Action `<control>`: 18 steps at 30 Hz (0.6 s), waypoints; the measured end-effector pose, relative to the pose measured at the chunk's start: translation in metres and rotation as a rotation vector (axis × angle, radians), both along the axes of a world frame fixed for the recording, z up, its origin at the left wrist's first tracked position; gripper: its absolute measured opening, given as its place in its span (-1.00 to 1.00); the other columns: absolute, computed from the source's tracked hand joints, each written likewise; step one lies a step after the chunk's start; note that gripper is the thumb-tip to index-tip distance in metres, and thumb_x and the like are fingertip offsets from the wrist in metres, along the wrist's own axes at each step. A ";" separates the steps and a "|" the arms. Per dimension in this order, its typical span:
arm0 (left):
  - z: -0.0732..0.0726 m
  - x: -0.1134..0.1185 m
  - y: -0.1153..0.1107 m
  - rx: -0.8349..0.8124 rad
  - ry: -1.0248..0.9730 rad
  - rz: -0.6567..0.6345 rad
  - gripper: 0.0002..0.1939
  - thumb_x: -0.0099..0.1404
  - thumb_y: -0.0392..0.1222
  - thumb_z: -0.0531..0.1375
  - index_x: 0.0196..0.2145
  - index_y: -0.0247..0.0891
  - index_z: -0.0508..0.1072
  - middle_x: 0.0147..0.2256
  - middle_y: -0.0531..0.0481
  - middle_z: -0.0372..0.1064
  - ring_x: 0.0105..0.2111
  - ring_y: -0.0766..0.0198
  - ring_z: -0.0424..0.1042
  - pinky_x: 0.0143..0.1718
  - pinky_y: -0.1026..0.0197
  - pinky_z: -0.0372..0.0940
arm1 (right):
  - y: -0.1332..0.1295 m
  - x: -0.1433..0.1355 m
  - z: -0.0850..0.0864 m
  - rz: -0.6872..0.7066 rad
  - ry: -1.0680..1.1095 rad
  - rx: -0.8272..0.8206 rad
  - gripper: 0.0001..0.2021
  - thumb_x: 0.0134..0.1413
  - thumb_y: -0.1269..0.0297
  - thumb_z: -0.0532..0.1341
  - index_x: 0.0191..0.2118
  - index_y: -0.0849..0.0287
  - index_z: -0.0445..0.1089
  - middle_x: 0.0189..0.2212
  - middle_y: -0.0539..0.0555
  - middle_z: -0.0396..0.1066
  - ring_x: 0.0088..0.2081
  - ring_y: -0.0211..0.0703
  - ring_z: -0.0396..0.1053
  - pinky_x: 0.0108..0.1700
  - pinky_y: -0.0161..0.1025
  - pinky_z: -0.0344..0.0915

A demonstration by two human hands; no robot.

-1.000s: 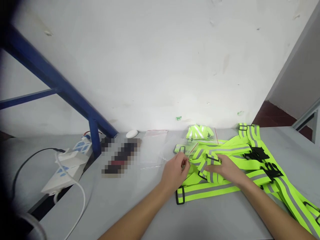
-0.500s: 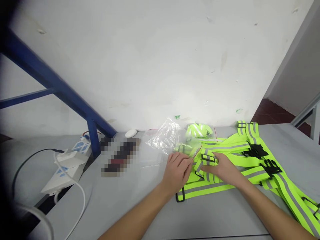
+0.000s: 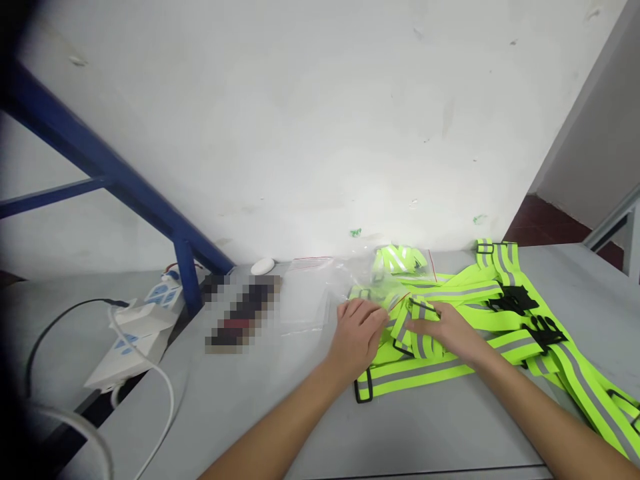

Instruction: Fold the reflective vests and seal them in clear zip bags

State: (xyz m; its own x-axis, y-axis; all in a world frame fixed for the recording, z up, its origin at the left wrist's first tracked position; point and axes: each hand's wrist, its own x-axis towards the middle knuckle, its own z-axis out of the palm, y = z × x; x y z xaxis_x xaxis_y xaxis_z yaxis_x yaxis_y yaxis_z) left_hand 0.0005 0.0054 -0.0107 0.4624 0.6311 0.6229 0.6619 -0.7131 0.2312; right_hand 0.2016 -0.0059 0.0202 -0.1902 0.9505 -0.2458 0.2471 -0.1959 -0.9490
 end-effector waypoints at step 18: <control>0.011 0.010 -0.005 -0.668 -0.747 0.069 -0.84 0.32 -0.07 0.13 -0.28 -0.19 0.25 -0.38 0.07 0.25 -0.34 0.29 0.30 -0.28 0.23 0.21 | -0.016 -0.019 -0.017 -0.011 -0.377 0.570 -0.61 0.08 0.18 0.21 0.03 0.17 0.38 -0.23 0.10 0.53 -0.31 -0.04 0.46 -0.29 -0.23 0.35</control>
State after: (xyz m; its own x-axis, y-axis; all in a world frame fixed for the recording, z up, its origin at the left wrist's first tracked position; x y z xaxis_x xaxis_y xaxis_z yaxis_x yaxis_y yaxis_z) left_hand 0.0108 0.0006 0.0003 0.0466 0.9680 0.2467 0.2191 -0.2508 0.9429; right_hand 0.1823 -0.0218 0.0036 -0.1794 0.9526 0.2458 0.5818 0.3042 -0.7543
